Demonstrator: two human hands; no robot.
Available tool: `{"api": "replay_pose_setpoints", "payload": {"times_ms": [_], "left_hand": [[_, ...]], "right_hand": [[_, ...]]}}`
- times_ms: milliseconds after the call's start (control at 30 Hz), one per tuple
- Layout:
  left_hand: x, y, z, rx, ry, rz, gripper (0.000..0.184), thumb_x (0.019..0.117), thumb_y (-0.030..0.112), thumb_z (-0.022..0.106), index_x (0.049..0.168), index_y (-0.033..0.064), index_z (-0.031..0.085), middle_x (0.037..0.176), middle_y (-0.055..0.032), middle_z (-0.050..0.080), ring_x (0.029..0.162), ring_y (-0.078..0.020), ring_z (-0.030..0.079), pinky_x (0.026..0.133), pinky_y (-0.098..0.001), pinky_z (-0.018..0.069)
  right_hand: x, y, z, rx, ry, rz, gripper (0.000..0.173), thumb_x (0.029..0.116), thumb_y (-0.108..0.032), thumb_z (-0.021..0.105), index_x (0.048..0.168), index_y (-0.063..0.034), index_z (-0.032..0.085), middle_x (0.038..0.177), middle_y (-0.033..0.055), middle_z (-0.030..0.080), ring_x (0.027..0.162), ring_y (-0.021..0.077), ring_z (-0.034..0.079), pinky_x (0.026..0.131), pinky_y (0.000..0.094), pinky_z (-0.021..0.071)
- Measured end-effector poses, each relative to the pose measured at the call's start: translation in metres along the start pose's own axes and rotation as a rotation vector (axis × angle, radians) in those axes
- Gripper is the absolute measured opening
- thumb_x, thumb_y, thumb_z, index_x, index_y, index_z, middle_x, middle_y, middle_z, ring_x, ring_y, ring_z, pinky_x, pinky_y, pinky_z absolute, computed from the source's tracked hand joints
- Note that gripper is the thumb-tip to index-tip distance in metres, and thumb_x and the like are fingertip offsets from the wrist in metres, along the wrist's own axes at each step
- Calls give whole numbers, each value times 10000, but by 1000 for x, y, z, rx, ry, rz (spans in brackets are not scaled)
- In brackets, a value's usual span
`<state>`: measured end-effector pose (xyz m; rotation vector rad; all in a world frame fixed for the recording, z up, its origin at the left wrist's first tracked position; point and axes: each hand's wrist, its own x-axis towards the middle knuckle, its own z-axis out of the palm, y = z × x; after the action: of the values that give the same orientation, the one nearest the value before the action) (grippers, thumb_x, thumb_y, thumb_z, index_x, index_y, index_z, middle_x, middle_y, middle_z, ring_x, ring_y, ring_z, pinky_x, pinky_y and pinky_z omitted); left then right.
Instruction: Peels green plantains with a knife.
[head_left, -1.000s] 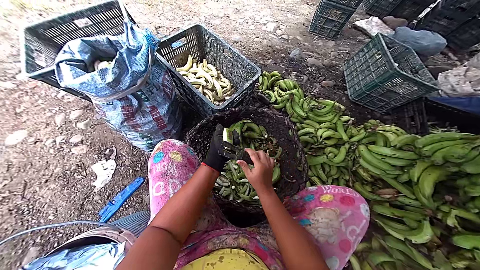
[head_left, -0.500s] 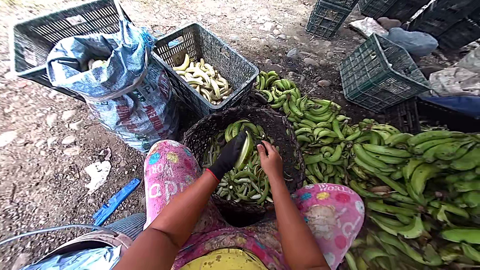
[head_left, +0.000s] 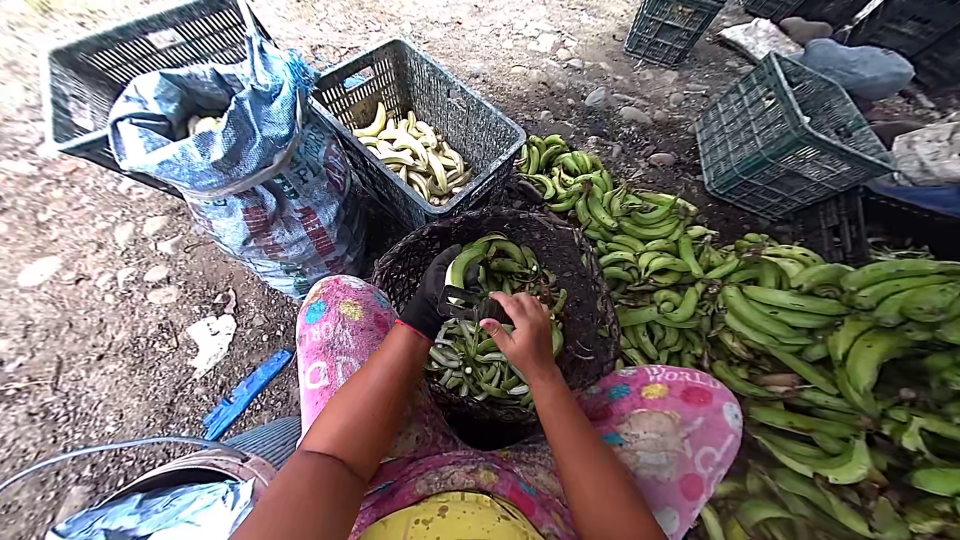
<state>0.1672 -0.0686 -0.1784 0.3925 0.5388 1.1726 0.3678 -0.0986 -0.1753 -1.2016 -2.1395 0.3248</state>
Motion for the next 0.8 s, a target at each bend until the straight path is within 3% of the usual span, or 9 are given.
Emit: {"api": "replay_pose_setpoints", "payload": {"times_ms": [167,267,333,400,467,533,567,700,800], "left_hand": [[-10,-3,13,208,-20,121,490,1069,551,336,1052,178,654,776,13,644,640,-79,628,581,-259,565],[-15,-13,20,527,34,256,390,1103,423,336,1247,191,614,959,2,675,797,-75,650,722,-290,575],[-16,-20,23,719,82,257,413,1098,410,346,1324,179,604,1038,-41,680,855,-123,654,779,-356,571],[-14,-24,26,672,60,200,492,1090,511,330,1302,184,630,1037,-48,697,860,-139,676,783,-370,592],[-12,-24,24,607,17,145,515,1087,517,332,1349,181,621,1071,-62,709,892,-154,688,819,-378,596],[-6,-24,19,587,68,106,536,1076,554,328,1318,168,611,883,-68,685,695,-160,660,648,-341,593],[-4,-23,16,631,98,91,557,1069,576,328,1327,170,610,873,-76,687,686,-173,659,640,-349,589],[-2,-30,17,892,97,-37,509,1062,483,464,1395,111,564,1076,-110,693,871,-186,684,792,-388,587],[-10,-55,15,1038,11,-341,527,1016,441,587,1423,110,536,1108,-123,682,857,-194,682,725,-401,585]], "right_hand": [[7,-6,-2,4,-48,158,640,955,-695,494,1275,-196,734,1066,153,703,1012,347,665,924,589,491],[13,2,-3,53,14,289,594,969,-615,544,1296,-149,714,1099,199,689,1048,397,651,937,630,478],[18,13,-6,169,14,459,554,998,-520,580,1354,-104,663,1199,226,662,1153,403,618,1008,630,455],[24,26,-12,388,11,683,503,1052,-426,555,1403,-70,607,1314,203,642,1233,314,606,1064,534,467],[27,35,-17,574,81,825,459,1079,-377,518,1376,-35,597,1187,162,661,1033,215,626,916,425,512],[30,35,-29,626,115,848,447,1088,-365,500,1363,-26,593,1113,143,654,936,185,617,853,388,519],[31,34,-36,617,123,831,443,1083,-368,510,1356,-32,601,1107,138,662,929,183,624,848,387,525],[34,28,-81,445,112,706,526,1047,-438,560,1396,-46,599,1276,175,659,1109,253,639,964,492,507],[43,27,-132,294,77,605,556,1022,-487,576,1392,-73,614,1385,191,607,1273,320,589,1064,580,456]]}}
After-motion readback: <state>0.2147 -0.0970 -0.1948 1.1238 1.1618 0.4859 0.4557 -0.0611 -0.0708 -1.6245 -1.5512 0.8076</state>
